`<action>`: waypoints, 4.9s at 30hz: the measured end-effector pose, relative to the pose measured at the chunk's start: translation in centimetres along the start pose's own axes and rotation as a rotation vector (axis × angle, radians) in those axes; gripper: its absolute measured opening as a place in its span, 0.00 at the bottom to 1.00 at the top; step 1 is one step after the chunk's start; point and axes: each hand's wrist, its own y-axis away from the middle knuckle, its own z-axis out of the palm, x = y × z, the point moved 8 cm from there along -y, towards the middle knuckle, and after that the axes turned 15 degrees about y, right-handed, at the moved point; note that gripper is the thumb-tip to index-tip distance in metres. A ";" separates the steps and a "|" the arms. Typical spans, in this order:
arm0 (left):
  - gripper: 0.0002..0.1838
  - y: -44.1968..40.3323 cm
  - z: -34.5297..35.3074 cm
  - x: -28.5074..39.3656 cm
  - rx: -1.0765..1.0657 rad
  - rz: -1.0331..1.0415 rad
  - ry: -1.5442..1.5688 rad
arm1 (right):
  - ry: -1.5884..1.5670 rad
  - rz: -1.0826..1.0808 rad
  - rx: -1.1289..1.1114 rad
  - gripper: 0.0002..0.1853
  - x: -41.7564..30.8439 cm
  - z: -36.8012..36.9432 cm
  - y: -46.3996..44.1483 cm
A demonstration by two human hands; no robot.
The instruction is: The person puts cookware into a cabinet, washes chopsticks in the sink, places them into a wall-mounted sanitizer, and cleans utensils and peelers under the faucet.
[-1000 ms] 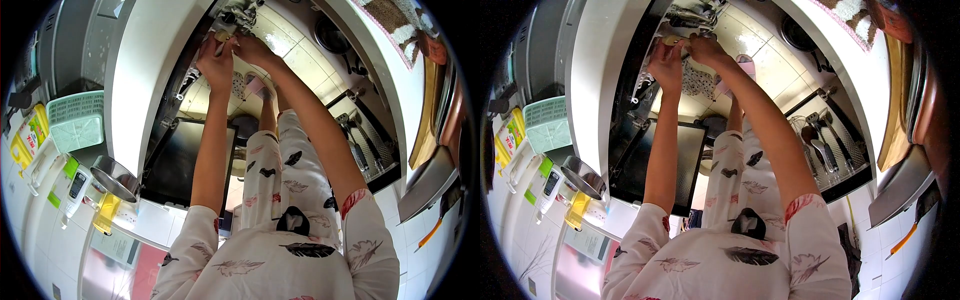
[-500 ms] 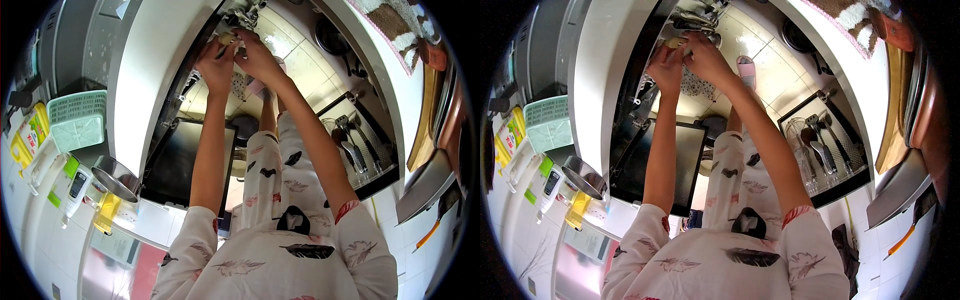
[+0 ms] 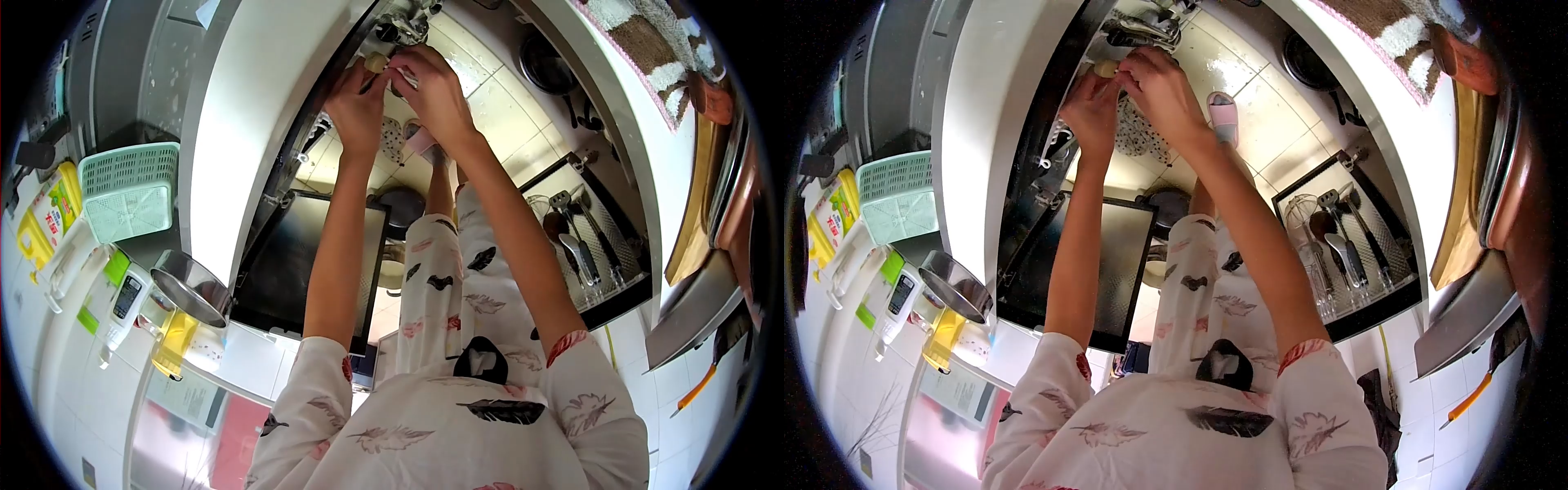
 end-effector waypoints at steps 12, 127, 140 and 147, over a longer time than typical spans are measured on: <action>0.11 -0.1 0.1 0.6 -0.020 0.028 0.048 | 0.053 0.036 0.023 0.11 -0.3 0.8 0.7; 0.13 3.6 -12.2 12.2 -0.292 -0.379 0.709 | 0.127 0.060 -0.785 0.13 -8.7 -5.0 2.4; 0.14 -8.8 -16.4 9.9 -0.073 -0.389 0.568 | 0.342 -0.341 0.007 0.08 -25.1 -11.9 -32.5; 0.13 -10.2 -14.8 9.1 -0.017 -0.438 0.666 | 0.892 -0.442 -0.606 0.13 -18.9 -0.7 -42.2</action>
